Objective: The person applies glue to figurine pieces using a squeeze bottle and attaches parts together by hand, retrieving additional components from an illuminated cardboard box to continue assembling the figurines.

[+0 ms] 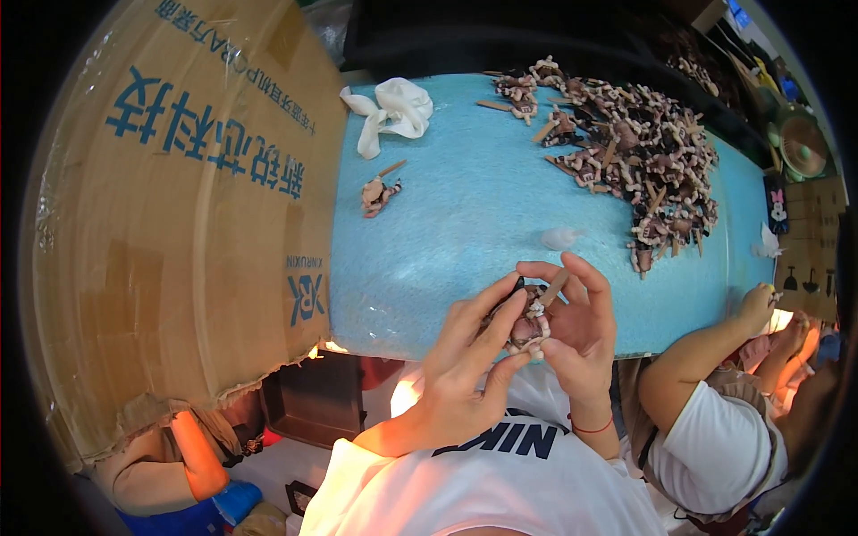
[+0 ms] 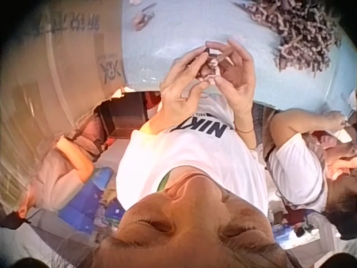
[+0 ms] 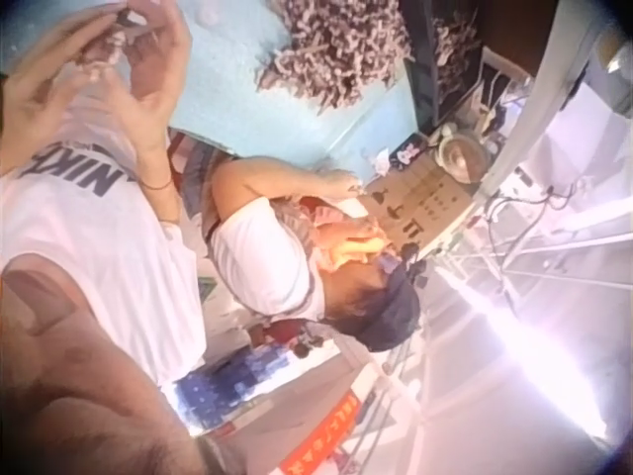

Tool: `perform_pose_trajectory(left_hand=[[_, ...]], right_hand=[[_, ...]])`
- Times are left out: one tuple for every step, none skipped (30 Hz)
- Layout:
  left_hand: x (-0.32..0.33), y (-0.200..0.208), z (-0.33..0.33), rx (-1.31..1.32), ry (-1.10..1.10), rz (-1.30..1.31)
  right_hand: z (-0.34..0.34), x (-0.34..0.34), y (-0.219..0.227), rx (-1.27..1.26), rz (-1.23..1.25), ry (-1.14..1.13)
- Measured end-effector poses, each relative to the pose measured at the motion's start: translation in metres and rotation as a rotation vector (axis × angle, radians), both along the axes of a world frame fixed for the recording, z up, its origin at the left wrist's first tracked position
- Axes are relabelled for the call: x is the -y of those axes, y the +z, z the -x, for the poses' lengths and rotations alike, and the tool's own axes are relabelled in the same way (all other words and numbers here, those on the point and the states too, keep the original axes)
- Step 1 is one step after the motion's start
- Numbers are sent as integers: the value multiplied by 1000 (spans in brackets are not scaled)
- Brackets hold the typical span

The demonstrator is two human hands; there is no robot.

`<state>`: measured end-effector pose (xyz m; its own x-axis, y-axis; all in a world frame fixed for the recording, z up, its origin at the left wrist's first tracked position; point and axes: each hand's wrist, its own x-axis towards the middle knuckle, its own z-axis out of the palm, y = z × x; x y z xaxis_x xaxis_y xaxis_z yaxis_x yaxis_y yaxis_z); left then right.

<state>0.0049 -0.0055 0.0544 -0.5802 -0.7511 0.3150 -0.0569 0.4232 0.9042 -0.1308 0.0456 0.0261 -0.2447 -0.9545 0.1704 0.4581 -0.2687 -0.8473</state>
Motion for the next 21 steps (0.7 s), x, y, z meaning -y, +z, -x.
perform_pose_trajectory(left_hand=[[0, -2, 0, -3, 9, -1], [-1, -4, -1, -18, -4, 16], [-1, -6, -1, -32, -19, 32], [-1, -5, -1, -35, -14, 31], [-1, -1, -1, 7, -4, 45], [0, 1, -1, 49, 5, 60], [1, 2, -2, 46, 9, 59], [2, 2, -3, 55, 0, 54], [2, 3, -3, 64, -11, 48], [2, 3, -3, 61, -9, 47], [2, 4, -3, 54, -9, 33], [2, 4, -2, 47, -11, 19], [2, 3, -2, 46, -14, 18], [2, 2, -1, 22, -16, -21], [2, 1, 0, 0, -17, -58], [2, -2, 0, 0, -20, -56], [2, -6, -1, -40, -29, -103], [3, -9, -2, -81, -41, -150], [3, -12, -2, -80, -47, -149], [4, -13, -2, -106, -65, -167], [5, -14, -3, -130, -81, -184]], right_hand=[[0, 1, -1, -3, -1, 9], [-1, 1, -1, 13, 11, 0], [-1, 2, -1, 29, 23, -11], [-1, 2, -1, 26, 22, -6], [-1, 2, 0, 47, 9, -10], [-1, 3, 0, 69, -4, -14], [-2, 3, 1, 66, -5, -10], [-2, 3, 1, 75, -11, -17], [-2, 4, 1, 84, -18, -26], [-2, 4, 1, 82, -18, -25], [-2, 4, 1, 71, -8, -25], [-2, 4, 1, 62, 1, -27], [-2, 4, 1, 61, 1, -30], [-2, 4, 2, 31, -19, -44], [-3, 3, 4, 3, -36, -56], [-3, 3, 5, 3, -35, -60], [-2, 4, 7, -27, -60, -66], [-2, 4, 7, -56, -86, -75], [-3, 4, 7, -56, -84, -82], [-3, 5, 8, -81, -100, -100], [-4, 6, 8, -104, -115, -115]])
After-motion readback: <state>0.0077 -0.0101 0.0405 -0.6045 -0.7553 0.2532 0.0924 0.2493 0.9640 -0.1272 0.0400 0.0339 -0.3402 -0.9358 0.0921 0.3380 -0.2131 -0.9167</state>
